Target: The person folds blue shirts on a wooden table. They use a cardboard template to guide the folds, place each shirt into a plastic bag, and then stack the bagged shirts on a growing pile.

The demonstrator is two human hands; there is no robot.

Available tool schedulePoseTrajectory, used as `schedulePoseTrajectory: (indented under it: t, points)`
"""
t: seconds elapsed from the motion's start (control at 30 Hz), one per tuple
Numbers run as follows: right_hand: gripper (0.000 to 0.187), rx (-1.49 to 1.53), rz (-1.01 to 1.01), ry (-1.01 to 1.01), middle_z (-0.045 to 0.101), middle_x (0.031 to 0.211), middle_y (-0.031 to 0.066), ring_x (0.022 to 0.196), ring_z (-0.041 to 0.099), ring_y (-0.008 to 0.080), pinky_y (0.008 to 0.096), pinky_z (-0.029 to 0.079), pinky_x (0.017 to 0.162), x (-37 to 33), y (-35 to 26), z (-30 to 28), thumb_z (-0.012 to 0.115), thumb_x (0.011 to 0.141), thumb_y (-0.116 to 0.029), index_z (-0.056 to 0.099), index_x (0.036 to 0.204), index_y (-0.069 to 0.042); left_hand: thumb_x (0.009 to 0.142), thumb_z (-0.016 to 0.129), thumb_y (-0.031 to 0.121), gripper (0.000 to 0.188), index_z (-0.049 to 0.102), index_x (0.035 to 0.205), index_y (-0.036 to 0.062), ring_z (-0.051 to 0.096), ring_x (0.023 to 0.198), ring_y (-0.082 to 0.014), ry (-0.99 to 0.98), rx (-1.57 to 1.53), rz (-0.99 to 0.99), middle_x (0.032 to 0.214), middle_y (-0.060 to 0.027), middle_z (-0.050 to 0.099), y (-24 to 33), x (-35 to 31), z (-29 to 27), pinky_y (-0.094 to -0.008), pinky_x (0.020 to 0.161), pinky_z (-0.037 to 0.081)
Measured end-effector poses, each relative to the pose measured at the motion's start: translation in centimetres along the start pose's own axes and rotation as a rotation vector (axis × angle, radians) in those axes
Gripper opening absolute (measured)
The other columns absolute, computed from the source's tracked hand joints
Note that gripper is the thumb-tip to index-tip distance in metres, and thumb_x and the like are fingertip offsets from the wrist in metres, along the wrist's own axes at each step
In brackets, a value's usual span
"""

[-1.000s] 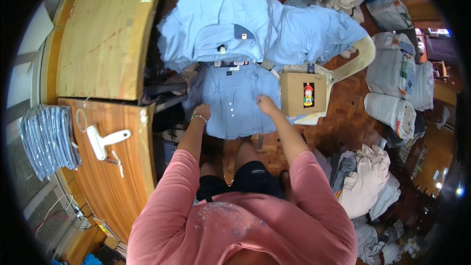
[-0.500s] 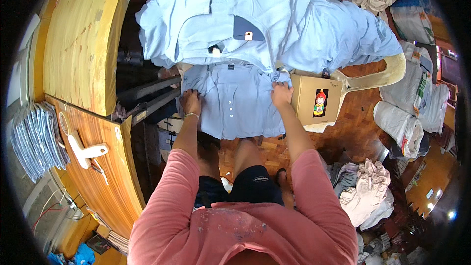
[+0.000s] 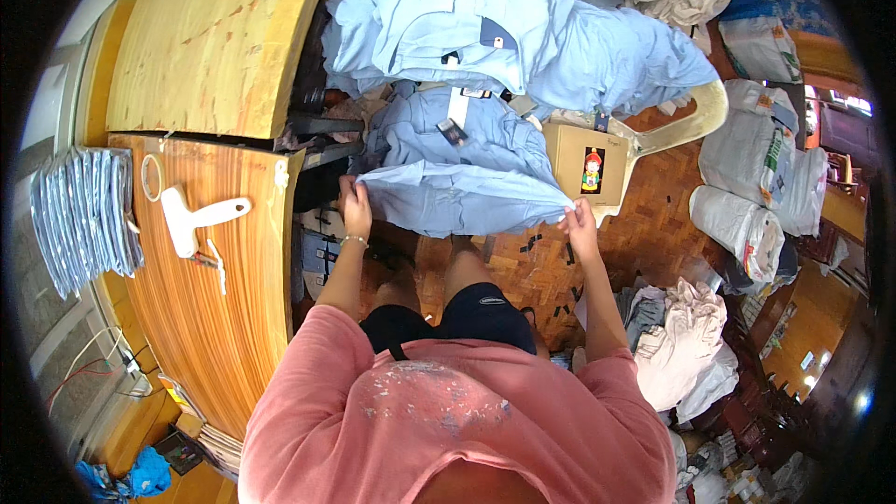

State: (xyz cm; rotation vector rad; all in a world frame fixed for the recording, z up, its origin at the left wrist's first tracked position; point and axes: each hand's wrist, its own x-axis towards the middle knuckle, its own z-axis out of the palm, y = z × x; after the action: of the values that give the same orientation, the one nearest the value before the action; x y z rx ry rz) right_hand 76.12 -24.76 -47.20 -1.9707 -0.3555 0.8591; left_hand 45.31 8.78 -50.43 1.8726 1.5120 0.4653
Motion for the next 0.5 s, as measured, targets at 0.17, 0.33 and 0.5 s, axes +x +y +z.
schedulePoseTrajectory:
  t: [0.17,0.33,0.5]
  points:
    - [0.016,0.169,-0.010,0.190,0.058,0.084,0.0072,0.062,0.062,0.0147,0.0236,0.049,0.052,-6.5,-2.1,-4.2,0.050,0.094,-0.014,0.041,0.105,-0.006,0.088,0.057,0.030,0.029,0.050,0.088,0.0025,0.054,0.071,-0.0425,-0.324,0.075,0.216,0.075,-0.0233,0.057,3.8,-3.9,-6.6,-0.0455,0.063,0.043]
    - [0.022,-0.134,-0.036,0.301,0.064,0.082,0.0068,0.064,0.060,0.0111,0.0230,0.049,0.060,-15.0,-4.3,-9.1,0.050,0.082,0.009,0.060,0.101,0.002,0.084,0.062,0.015,0.019,0.049,0.083,0.0009,0.050,0.062,-0.0267,-0.455,-0.224,0.331,0.068,-0.0140,0.052,6.5,-4.7,-10.4,-0.0349,0.060,0.042]
    - [0.012,-0.455,-0.174,0.470,0.062,0.071,0.0050,0.062,0.056,0.0113,0.0218,0.045,0.060,-17.9,-8.9,-12.2,0.059,0.078,0.000,0.062,0.089,0.002,0.072,0.073,0.013,0.033,0.063,0.103,0.0081,0.058,0.062,-0.0190,-0.773,-0.153,0.458,0.070,-0.0110,0.062,10.0,-1.7,-14.0,-0.0331,0.059,0.044]
